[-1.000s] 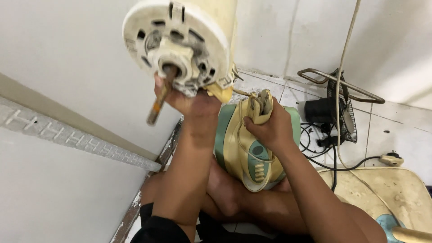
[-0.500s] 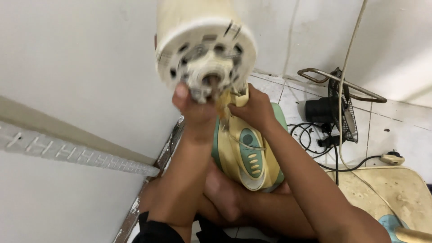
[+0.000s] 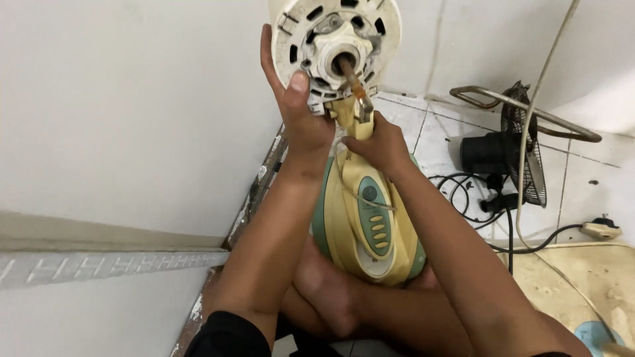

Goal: Disassembling the motor housing and internal components of an electric fan using a screwdriver and manual force.

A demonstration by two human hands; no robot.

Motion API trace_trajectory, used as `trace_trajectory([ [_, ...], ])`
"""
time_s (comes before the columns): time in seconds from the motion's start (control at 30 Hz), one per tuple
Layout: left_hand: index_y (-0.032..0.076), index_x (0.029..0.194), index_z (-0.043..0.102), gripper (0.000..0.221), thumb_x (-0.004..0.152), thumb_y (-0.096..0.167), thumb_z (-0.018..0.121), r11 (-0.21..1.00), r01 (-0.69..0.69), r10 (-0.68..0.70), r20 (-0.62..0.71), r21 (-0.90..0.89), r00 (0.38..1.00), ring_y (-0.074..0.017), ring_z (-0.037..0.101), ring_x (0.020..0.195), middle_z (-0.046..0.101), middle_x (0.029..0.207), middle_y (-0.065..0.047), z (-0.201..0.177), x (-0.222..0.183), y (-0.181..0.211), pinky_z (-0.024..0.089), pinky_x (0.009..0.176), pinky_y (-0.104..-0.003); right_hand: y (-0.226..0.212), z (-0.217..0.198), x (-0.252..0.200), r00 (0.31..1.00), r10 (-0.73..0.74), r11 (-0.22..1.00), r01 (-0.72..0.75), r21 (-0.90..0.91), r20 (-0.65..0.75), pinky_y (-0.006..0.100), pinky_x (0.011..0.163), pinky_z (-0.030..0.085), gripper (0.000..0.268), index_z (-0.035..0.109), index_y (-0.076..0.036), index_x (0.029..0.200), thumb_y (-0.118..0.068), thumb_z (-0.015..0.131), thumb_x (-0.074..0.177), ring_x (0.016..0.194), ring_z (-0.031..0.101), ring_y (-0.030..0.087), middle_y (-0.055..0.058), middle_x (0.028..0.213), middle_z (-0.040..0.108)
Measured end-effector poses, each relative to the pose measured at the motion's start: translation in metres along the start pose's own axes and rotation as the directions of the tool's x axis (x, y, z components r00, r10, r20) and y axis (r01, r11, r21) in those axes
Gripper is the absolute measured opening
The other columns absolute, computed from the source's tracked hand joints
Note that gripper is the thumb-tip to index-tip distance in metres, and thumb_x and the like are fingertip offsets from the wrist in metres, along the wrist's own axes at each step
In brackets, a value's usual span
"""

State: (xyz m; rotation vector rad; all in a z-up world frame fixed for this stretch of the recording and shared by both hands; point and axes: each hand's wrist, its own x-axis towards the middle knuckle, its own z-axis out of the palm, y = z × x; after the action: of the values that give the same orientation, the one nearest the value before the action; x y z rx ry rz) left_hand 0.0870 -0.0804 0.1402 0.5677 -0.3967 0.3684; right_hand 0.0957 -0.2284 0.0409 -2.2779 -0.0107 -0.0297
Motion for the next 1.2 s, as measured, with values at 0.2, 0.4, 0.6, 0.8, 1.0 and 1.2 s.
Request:
trace_trajectory([
  [0.2, 0.007, 0.163, 0.017, 0.097, 0.085, 0.038, 0.065, 0.971, 0.014, -0.004, -0.042, 0.240, 0.999, -0.0409, 0.031, 0.151, 0.027, 0.164, -0.024, -0.045, 0.025, -0.048, 0.026, 0.123, -0.054, 0.033, 0.019, 0.030, 0.996, 0.062, 0.997, -0.064, 0.036, 0.072, 0.037, 0.082, 0.057, 0.059, 0.063, -0.002, 0.122, -0.032, 0.084, 0.075, 0.091, 0.072, 0.027, 0.013, 0.105, 0.075],
  [0.4, 0.004, 0.162, 0.009, 0.104, 0.082, 0.042, 0.064, 0.960, 0.115, -0.092, -0.103, 0.254, 0.990, -0.0447, 0.027, 0.150, 0.022, 0.162, -0.028, -0.069, 0.018, -0.070, 0.025, 0.120, -0.059, 0.063, 0.036, 0.052, 0.985, 0.149, 0.988, -0.152, 0.031, 0.088, 0.036, 0.084, 0.057, 0.067, 0.059, 0.000, 0.130, -0.034, 0.083, 0.078, 0.095, 0.073, 0.027, 0.016, 0.111, 0.074],
  [0.6, 0.018, 0.162, 0.011, 0.117, 0.068, 0.040, 0.077, 0.975, 0.200, -0.176, -0.203, 0.101, 0.963, -0.0509, 0.034, 0.142, 0.024, 0.158, -0.027, -0.107, 0.003, -0.096, 0.040, 0.109, -0.066, 0.093, 0.058, 0.064, 0.977, 0.195, 0.979, -0.199, 0.043, 0.085, 0.038, 0.083, 0.059, 0.075, 0.053, 0.001, 0.140, -0.033, 0.080, 0.078, 0.099, 0.072, 0.030, 0.020, 0.117, 0.071],
  [0.8, 0.021, 0.165, 0.024, 0.083, 0.100, 0.049, 0.067, 0.987, -0.110, 0.102, 0.072, 0.120, 0.992, -0.0270, 0.051, 0.141, 0.047, 0.157, -0.016, -0.126, -0.031, -0.115, 0.048, 0.117, -0.050, 0.101, 0.057, 0.056, 0.981, 0.123, 0.990, -0.131, 0.051, 0.148, 0.063, 0.100, 0.051, 0.074, 0.055, 0.002, 0.140, -0.044, 0.078, 0.087, 0.123, 0.060, 0.052, 0.032, 0.129, 0.065],
  [1.0, 0.016, 0.166, 0.006, 0.142, 0.063, 0.072, 0.087, 0.839, -0.084, -0.022, 0.187, 0.537, 0.982, -0.0314, 0.049, 0.138, 0.045, 0.151, -0.020, -0.124, -0.066, -0.115, 0.035, 0.123, -0.049, 0.111, 0.009, 0.013, 0.964, 0.244, 0.724, -0.255, 0.641, 0.108, 0.036, 0.062, 0.045, 0.065, 0.063, -0.006, 0.124, -0.061, 0.060, 0.091, 0.081, 0.060, 0.028, 0.012, 0.098, 0.063],
  [1.2, 0.034, 0.163, 0.025, 0.130, 0.053, 0.064, 0.088, 0.518, -0.429, -0.162, 0.577, 0.740, 0.800, -0.0494, 0.034, 0.150, 0.019, 0.168, -0.023, -0.110, -0.086, -0.117, 0.032, 0.126, -0.054, 0.175, -0.030, -0.042, 0.980, 0.145, 0.391, -0.183, 0.902, 0.136, 0.024, 0.054, 0.049, 0.077, 0.069, -0.014, 0.126, -0.080, 0.057, 0.089, 0.078, 0.070, 0.019, 0.004, 0.103, 0.073],
])
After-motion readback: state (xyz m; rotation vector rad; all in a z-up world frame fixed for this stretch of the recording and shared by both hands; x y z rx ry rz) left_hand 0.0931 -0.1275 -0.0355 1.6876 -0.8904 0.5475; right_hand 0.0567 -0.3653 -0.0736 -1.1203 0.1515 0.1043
